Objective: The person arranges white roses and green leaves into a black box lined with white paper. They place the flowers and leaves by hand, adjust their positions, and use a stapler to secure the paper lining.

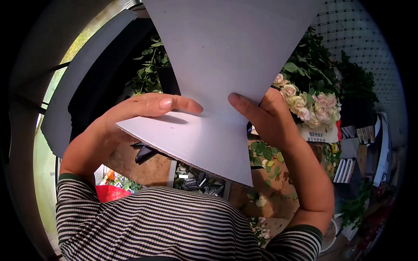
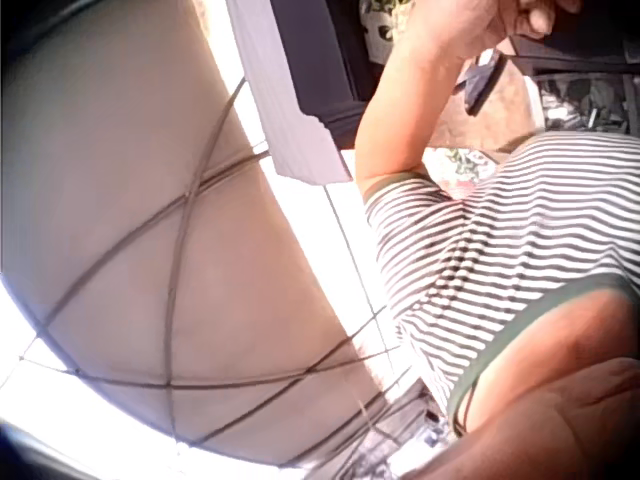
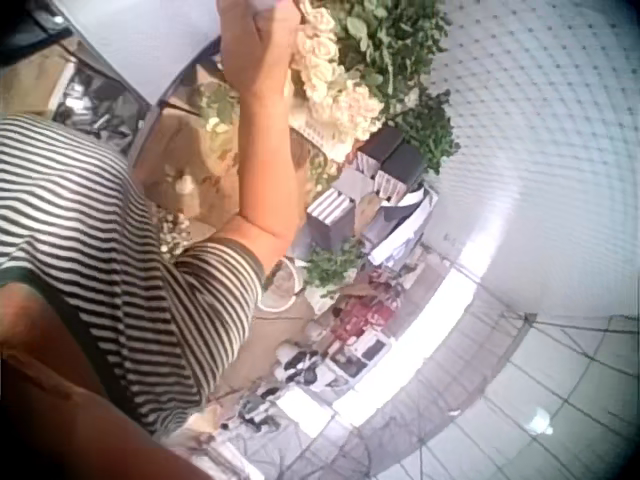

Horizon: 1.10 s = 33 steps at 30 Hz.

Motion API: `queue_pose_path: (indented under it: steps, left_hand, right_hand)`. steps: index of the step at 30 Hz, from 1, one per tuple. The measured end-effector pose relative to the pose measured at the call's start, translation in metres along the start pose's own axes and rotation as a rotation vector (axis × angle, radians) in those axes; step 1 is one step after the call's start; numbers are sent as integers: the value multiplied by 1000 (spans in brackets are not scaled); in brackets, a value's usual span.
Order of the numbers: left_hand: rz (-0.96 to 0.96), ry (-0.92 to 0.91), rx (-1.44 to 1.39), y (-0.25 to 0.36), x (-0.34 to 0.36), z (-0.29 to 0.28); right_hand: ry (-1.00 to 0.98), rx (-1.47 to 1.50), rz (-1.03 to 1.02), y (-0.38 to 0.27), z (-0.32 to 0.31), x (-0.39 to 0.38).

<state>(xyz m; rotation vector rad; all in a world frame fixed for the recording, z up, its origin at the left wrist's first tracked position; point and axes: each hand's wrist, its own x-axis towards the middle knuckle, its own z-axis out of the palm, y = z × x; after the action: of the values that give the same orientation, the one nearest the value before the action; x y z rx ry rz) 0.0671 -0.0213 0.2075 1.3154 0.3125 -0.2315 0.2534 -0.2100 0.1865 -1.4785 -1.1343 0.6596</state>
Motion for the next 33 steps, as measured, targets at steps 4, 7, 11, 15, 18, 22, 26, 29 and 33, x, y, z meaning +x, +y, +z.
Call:
queue_pose_path:
  steps: [4,7,11,15,18,22,26,29,33]
  left_hand:
    - [-203,-195,-330,-62,43,-36]
    - [-238,-85,-269,-115,59,-31]
    - [-124,-57,-366,-173,59,-40]
    - [-45,1,-272,-210,59,-44]
    - [9,-78,-144,-211,49,-45]
    - [26,-163,-72,-219,30,-40]
    - [-21,-198,-14,-236,20,-41]
    - [-8,-215,-1,-233,21,-42]
    - [-50,-239,80,-240,17,-46]
  right_hand:
    - [-9,22,281,57,27,-19]
    - [-107,-171,445,123,18,-35]
    - [-290,13,907,145,21,-53]
    - [-497,217,912,162,40,-58]
    - [-353,339,931,156,56,-61]
    - [-279,358,915,154,71,-84]
    - [-262,393,857,170,86,-102]
    - [-266,349,823,175,87,-98]
    - [-271,270,797,182,96,-105]
